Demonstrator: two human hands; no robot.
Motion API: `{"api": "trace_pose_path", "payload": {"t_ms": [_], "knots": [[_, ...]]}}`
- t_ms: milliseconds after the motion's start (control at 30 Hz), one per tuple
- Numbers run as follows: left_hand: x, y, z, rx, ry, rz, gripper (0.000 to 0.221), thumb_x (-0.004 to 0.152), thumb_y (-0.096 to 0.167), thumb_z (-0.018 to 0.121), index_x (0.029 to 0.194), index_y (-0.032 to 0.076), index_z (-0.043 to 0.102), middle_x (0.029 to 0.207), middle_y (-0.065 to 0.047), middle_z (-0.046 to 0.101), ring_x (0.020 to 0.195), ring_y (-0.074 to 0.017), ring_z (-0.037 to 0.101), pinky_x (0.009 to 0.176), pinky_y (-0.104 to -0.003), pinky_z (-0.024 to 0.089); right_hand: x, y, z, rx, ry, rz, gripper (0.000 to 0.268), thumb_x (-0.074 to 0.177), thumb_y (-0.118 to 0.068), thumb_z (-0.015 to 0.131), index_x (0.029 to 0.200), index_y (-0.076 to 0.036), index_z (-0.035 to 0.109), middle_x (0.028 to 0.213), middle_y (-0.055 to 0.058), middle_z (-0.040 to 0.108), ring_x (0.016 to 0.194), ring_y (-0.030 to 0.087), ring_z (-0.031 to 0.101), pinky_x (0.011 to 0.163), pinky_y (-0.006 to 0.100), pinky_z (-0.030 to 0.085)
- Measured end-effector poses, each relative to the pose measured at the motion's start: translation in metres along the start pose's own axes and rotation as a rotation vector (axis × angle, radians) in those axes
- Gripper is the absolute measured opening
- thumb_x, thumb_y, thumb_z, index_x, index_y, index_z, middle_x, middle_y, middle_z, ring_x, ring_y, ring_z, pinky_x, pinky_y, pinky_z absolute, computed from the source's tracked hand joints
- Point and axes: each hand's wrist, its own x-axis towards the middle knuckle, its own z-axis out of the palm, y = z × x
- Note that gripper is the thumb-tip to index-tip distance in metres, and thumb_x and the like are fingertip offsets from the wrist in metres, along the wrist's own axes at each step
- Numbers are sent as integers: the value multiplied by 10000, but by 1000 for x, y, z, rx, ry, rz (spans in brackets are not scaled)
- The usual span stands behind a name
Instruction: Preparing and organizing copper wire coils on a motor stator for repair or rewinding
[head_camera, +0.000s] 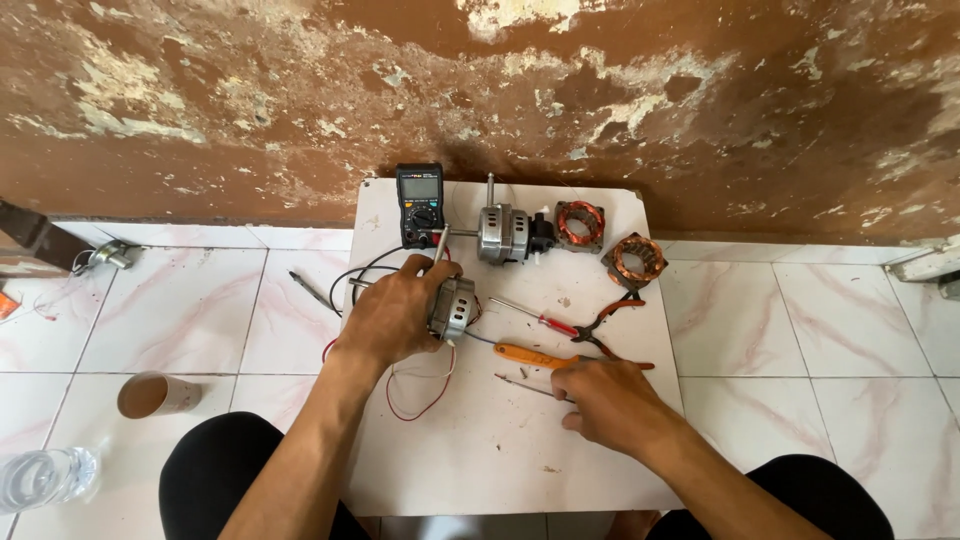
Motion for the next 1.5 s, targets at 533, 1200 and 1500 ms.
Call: {"api": "trace_pose_path", "payload": {"t_ms": [533,1200,1500], "knots": [[-18,-5,-30,130,-108,-66,874,565,16,918,1336,275,598,1384,-116,631,1274,-346,633,1149,-571,354,122,-15,34,-172,679,-470,154,866,-35,687,955,-160,710,835,29,544,777,233,581,674,359,434],[-1,4,-12,1,-196,7,927,610,-78,890,1404,260,552,1462,-147,573,1332,-368,579,1170,-653,236,75,1,-7,-152,445,-326,62,906,-154,721,868,-151,671,945,13,598,945,237,626,796,361,466],[-9,12,-21,-14,-196,-25,952,622,-71,896,1442,246,532,1470,-178,547,1367,-414,531,1190,-668,193,102,20,4,55,667,-332,204,798,-218,798,976,-211,698,862,-6,630,880,226,652,756,371,466]]}}
